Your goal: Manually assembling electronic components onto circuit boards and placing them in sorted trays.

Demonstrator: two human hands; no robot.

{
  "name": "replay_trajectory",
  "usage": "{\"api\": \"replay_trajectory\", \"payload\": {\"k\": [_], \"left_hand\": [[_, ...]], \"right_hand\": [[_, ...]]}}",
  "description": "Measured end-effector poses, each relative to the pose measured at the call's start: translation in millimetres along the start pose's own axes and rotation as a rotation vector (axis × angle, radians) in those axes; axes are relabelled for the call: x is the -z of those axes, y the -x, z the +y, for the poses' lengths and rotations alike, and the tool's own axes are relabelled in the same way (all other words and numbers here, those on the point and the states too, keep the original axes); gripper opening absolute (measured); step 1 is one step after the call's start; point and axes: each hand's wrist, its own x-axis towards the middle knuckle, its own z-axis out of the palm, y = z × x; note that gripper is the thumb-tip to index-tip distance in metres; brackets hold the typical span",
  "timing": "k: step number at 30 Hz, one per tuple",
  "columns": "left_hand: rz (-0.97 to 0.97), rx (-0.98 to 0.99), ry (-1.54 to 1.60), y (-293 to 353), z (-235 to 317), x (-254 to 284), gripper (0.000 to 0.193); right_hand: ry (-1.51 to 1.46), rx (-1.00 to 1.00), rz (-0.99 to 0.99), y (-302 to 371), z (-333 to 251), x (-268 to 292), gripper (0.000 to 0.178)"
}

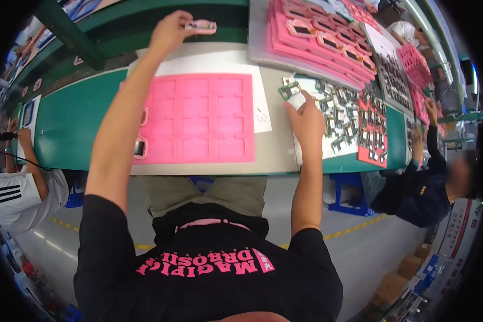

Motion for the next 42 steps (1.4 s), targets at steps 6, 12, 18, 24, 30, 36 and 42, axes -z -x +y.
{"api": "replay_trajectory", "payload": {"k": [6, 12, 18, 24, 30, 36, 42], "left_hand": [[-0.024, 0.119, -0.22, -3, -37, -37, 0.052], [-0.084, -0.194, -0.209, 55, 59, 51, 0.041], [-0.078, -0.085, -0.221, 278, 79, 120, 0.025], [0.124, -0.026, -0.325, 351, 46, 108, 0.016], [0.192, -0.162, -0.146, 350, 61, 91, 0.007], [0.042, -0.197, -0.014, 342, 81, 20, 0.009], [0.23, -0.211, 0.177, 343, 131, 72, 0.022]], "right_hand": [[0.081, -0.021, -0.081, -40, 18, -32, 0.078], [-0.193, 0.088, 0.054, -27, 51, -35, 0.074], [-0.502, 0.014, -0.089, 32, 45, -40, 0.059], [-0.777, 0.14, -0.416, 91, -26, -77, 0.062], [-0.858, 0.335, -0.404, 61, 45, -144, 0.068], [-0.941, 0.37, -0.384, 61, 72, -163, 0.067], [-0.807, 0.115, -0.415, 151, -89, -14, 0.077]]}}
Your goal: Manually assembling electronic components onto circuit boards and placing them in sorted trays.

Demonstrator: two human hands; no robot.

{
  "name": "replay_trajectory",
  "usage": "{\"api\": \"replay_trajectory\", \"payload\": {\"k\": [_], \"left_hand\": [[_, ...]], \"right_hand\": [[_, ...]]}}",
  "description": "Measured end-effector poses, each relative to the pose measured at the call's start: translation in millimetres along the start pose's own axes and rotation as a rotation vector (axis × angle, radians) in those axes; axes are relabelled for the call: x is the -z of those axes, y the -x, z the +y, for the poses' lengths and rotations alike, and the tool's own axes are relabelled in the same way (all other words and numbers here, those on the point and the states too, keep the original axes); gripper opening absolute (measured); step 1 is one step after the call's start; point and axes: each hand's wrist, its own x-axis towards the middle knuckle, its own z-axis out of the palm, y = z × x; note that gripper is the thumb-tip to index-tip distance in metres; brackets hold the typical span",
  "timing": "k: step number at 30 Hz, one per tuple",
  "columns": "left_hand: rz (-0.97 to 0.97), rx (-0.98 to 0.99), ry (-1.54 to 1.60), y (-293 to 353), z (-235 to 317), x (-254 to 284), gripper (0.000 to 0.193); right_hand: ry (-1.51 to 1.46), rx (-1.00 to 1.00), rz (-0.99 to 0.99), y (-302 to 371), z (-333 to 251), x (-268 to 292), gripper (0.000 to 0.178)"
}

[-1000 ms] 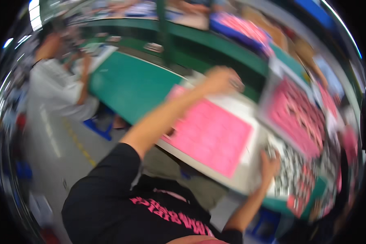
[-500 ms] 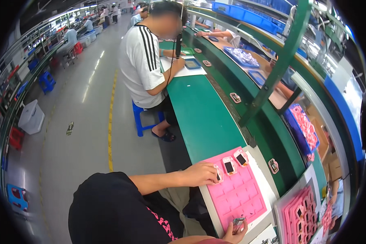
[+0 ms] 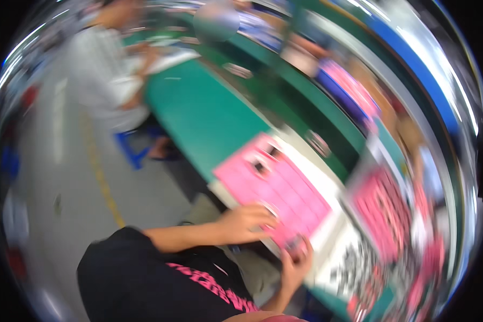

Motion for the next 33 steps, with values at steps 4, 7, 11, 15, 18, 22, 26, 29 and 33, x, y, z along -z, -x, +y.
{"api": "replay_trajectory", "payload": {"k": [4, 7, 11, 15, 18, 22, 26, 29, 33], "left_hand": [[-0.341, 0.758, 0.869, 47, -11, 1, 0.049], [-0.195, 0.937, 1.058, 89, -34, -41, 0.063], [-0.239, 0.987, 1.166, 81, -17, -51, 0.06], [-0.2, 1.002, 1.128, 74, -2, -45, 0.056], [-0.109, 1.069, 1.084, 71, 2, -39, 0.048], [-0.125, 1.138, 0.959, 61, 7, -45, 0.046], [-0.176, 1.01, 1.02, 62, 2, -39, 0.048], [-0.169, 1.006, 0.961, 63, 4, -36, 0.048], [-0.203, 1.015, 1.012, 50, 3, -33, 0.049]], "right_hand": [[0.171, 0.385, -0.294, 5, 33, -15, 0.083], [0.177, 0.202, -0.357, 15, 19, -22, 0.079], [0.189, 0.306, -0.198, 31, 50, -34, 0.078], [0.292, 0.324, -0.206, 36, 53, -42, 0.078], [0.295, 0.285, -0.244, 29, 48, -45, 0.079], [0.332, 0.333, -0.132, 31, 43, -43, 0.081], [0.268, 0.419, -0.129, 29, 54, -55, 0.079], [0.235, 0.441, -0.133, 26, 52, -59, 0.078], [0.26, 0.471, -0.099, 18, 48, -59, 0.077]]}}
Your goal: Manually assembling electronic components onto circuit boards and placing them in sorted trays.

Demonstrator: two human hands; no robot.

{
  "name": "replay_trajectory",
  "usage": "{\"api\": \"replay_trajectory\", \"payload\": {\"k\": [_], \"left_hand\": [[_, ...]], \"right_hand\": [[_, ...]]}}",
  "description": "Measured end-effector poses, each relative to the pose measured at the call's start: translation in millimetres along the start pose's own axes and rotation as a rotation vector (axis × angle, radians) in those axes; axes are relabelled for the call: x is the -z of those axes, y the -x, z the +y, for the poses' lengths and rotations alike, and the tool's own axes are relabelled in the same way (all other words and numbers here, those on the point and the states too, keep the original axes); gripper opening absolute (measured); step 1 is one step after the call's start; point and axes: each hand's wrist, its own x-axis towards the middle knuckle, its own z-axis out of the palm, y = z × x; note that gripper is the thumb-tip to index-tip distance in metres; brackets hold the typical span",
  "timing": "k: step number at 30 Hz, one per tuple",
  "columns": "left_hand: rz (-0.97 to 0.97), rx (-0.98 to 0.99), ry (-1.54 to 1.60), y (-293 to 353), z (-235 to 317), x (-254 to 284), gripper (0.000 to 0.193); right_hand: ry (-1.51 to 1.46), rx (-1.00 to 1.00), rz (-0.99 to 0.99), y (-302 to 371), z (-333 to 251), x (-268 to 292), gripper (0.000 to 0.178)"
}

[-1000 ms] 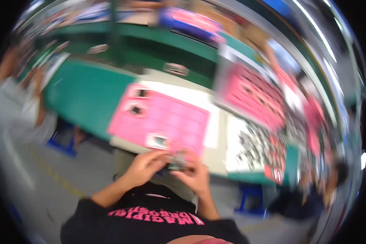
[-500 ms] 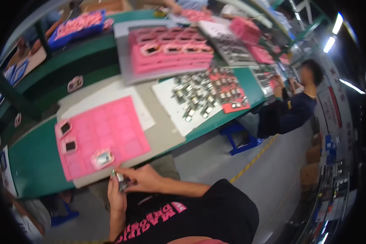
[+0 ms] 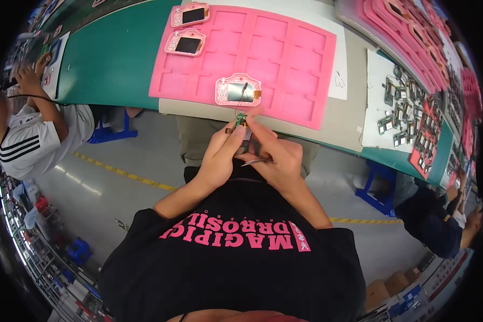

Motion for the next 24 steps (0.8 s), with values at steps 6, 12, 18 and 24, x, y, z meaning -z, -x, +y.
{"api": "replay_trajectory", "payload": {"k": [6, 12, 18, 24], "left_hand": [[0.029, -0.02, -0.127, -20, 23, 2, 0.044], [0.105, -0.093, -0.398, -51, 74, 11, 0.029], [0.071, -0.104, -0.874, -75, 89, 2, 0.023], [0.021, -0.042, -1.28, -85, 95, -7, 0.027]], "right_hand": [[-0.319, -0.229, -0.012, -11, -5, 8, 0.075], [-0.571, -0.584, -0.039, -25, 1, 45, 0.038], [-0.838, -0.828, -0.156, -28, 4, 42, 0.021], [-0.996, -0.966, -0.243, -33, -2, 34, 0.02]]}}
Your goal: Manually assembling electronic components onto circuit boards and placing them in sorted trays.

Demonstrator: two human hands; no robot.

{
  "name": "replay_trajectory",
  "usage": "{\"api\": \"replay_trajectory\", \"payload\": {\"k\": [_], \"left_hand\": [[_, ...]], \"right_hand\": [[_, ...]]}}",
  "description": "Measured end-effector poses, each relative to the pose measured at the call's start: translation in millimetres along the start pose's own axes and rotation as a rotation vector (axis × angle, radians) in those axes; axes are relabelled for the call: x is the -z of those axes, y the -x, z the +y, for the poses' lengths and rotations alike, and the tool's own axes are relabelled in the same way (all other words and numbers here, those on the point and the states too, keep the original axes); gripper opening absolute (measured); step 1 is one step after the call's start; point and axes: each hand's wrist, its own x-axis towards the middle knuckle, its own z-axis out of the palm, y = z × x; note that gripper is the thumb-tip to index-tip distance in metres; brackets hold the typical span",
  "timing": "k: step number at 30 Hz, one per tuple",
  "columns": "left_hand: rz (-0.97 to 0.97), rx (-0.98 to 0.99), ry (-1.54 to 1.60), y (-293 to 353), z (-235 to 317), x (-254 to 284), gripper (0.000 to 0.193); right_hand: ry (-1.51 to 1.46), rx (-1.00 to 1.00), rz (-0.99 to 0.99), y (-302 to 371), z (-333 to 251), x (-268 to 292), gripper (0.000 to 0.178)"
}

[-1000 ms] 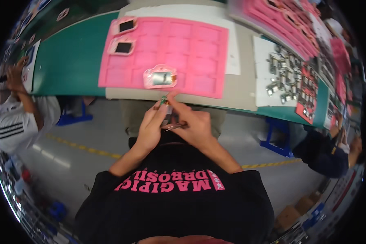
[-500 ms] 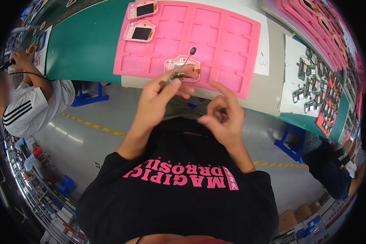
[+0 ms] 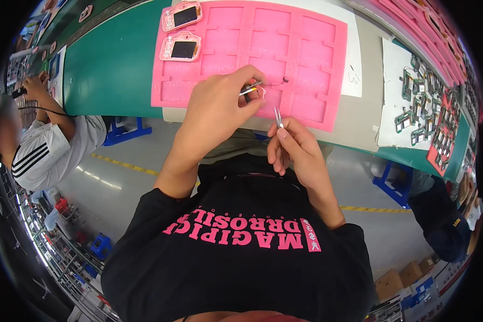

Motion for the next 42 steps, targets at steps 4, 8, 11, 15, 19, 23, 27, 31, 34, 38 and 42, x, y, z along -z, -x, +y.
{"api": "replay_trajectory", "payload": {"k": [4, 8, 11, 15, 19, 23, 27, 31, 34, 38, 42], "left_hand": [[0.033, -0.042, 0.108, -3, -13, 3, 0.029], [0.059, -0.039, 0.165, -3, -16, 2, 0.029], [0.08, -0.024, 0.188, -2, -17, 2, 0.029], [0.11, -0.031, 0.254, -2, -22, 2, 0.029], [0.116, -0.019, 0.293, 0, -22, 2, 0.031], [0.125, -0.008, 0.32, 2, -24, 1, 0.033], [0.138, -0.006, 0.338, 4, -27, 0, 0.035], [0.152, -0.014, 0.354, 7, -27, -1, 0.037], [0.201, 0.027, 0.462, 10, -19, 2, 0.037], [0.113, 0.073, 0.659, 26, -33, 18, 0.035], [-0.014, 0.095, 0.825, 37, -51, 22, 0.032]], "right_hand": [[-0.063, -0.001, -0.085, -5, 4, -14, 0.02], [-0.134, 0.011, -0.107, -18, 14, -26, 0.02], [-0.179, 0.022, -0.102, -24, 19, -34, 0.02], [-0.2, 0.03, -0.042, -26, 17, -42, 0.023], [-0.212, 0.053, -0.019, -29, 21, -47, 0.023], [-0.205, 0.073, -0.012, -32, 24, -48, 0.023], [-0.186, 0.092, -0.018, -32, 24, -48, 0.023], [-0.163, 0.104, -0.038, -29, 22, -46, 0.024], [-0.151, 0.082, -0.009, -28, 20, -43, 0.025], [-0.1, 0.119, 0.035, -24, 18, -39, 0.024], [0.009, 0.225, 0.087, -20, 19, -40, 0.024]]}}
